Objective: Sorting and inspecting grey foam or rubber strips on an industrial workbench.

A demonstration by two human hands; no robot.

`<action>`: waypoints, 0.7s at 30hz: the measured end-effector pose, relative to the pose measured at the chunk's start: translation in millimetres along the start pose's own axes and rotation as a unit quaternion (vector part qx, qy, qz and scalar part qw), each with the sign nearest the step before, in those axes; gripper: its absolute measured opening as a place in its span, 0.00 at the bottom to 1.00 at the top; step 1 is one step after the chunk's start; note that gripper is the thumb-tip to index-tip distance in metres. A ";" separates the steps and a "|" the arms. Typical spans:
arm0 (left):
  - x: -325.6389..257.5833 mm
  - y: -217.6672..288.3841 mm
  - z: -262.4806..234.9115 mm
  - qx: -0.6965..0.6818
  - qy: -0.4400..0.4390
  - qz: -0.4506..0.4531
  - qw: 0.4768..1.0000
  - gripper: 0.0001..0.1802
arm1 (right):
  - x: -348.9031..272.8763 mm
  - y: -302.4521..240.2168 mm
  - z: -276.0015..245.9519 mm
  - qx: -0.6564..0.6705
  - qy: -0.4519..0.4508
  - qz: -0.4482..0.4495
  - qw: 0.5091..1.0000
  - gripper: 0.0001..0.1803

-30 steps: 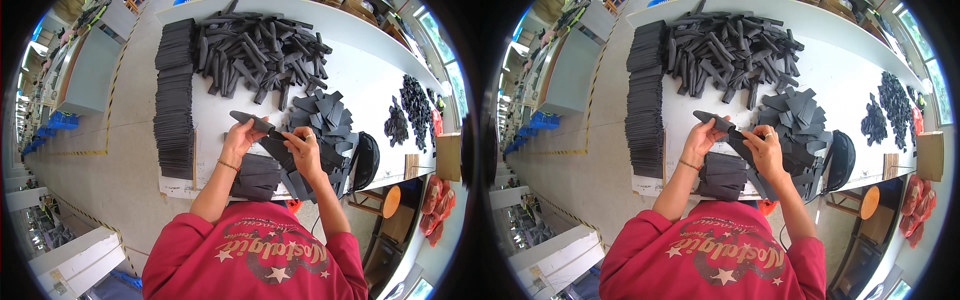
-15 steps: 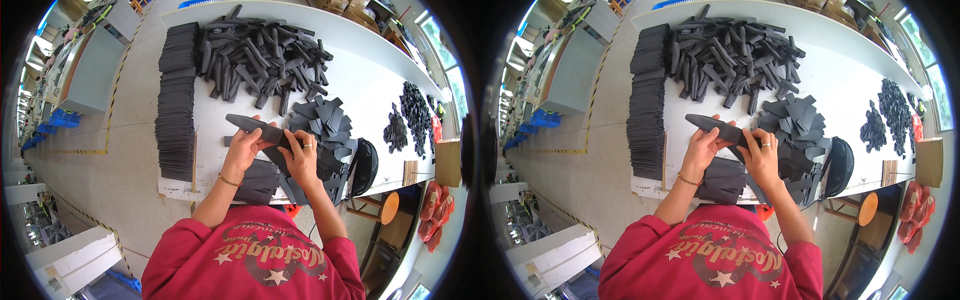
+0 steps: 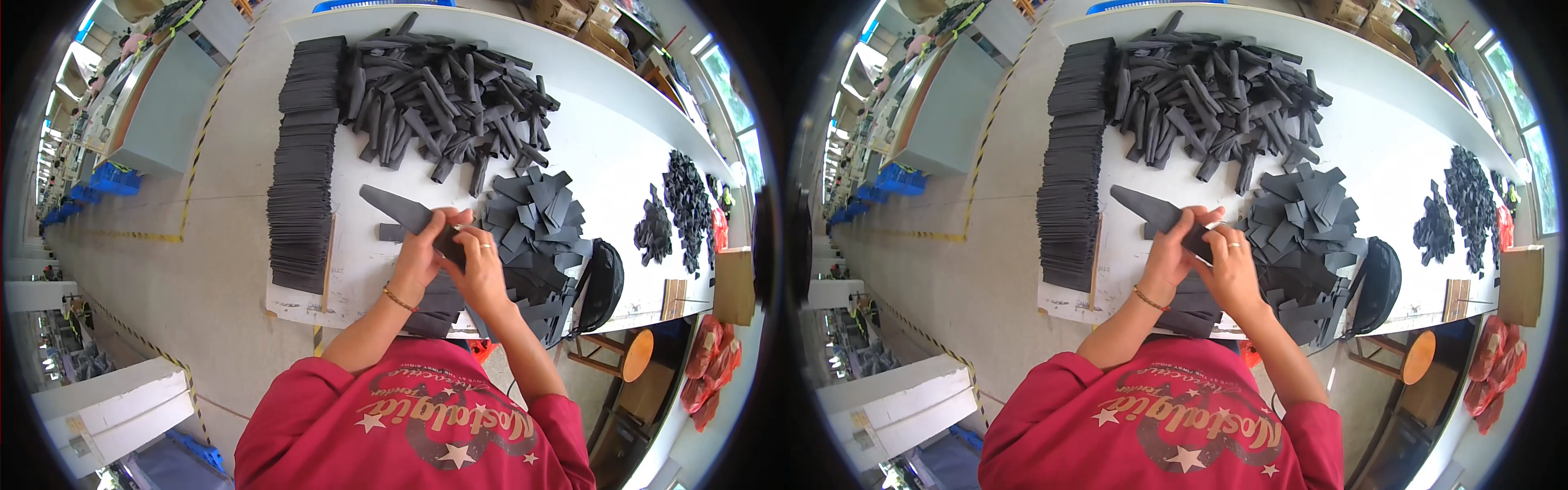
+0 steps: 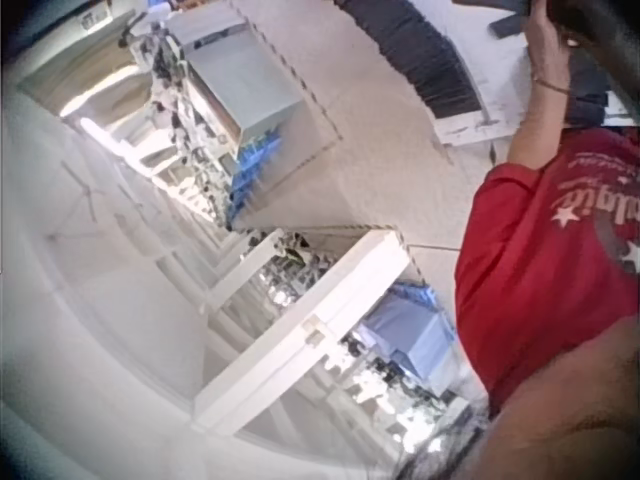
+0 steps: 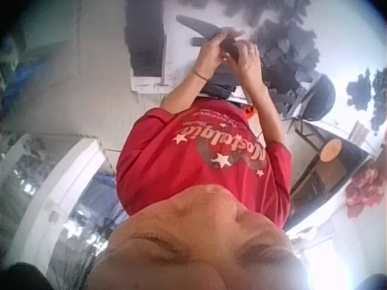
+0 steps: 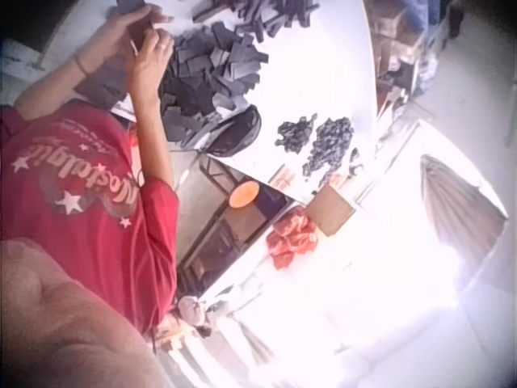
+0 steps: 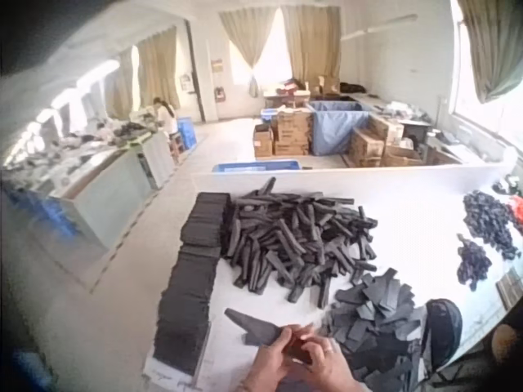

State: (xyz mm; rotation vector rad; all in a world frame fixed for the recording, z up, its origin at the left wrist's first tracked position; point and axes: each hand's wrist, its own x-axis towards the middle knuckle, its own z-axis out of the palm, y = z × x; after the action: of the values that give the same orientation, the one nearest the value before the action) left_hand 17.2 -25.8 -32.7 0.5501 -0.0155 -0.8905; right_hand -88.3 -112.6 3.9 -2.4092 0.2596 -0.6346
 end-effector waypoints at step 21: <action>7.6 4.9 17.0 -0.010 0.053 0.091 0.994 0.17 | 11.5 18.2 -5.7 0.093 -0.023 -0.019 0.995 0.08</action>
State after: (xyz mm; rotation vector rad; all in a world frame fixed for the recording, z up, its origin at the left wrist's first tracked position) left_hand 21.6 -36.6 -17.3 0.5673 0.0381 -0.6834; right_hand -81.8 -133.6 0.9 -2.2504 0.1282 -0.5927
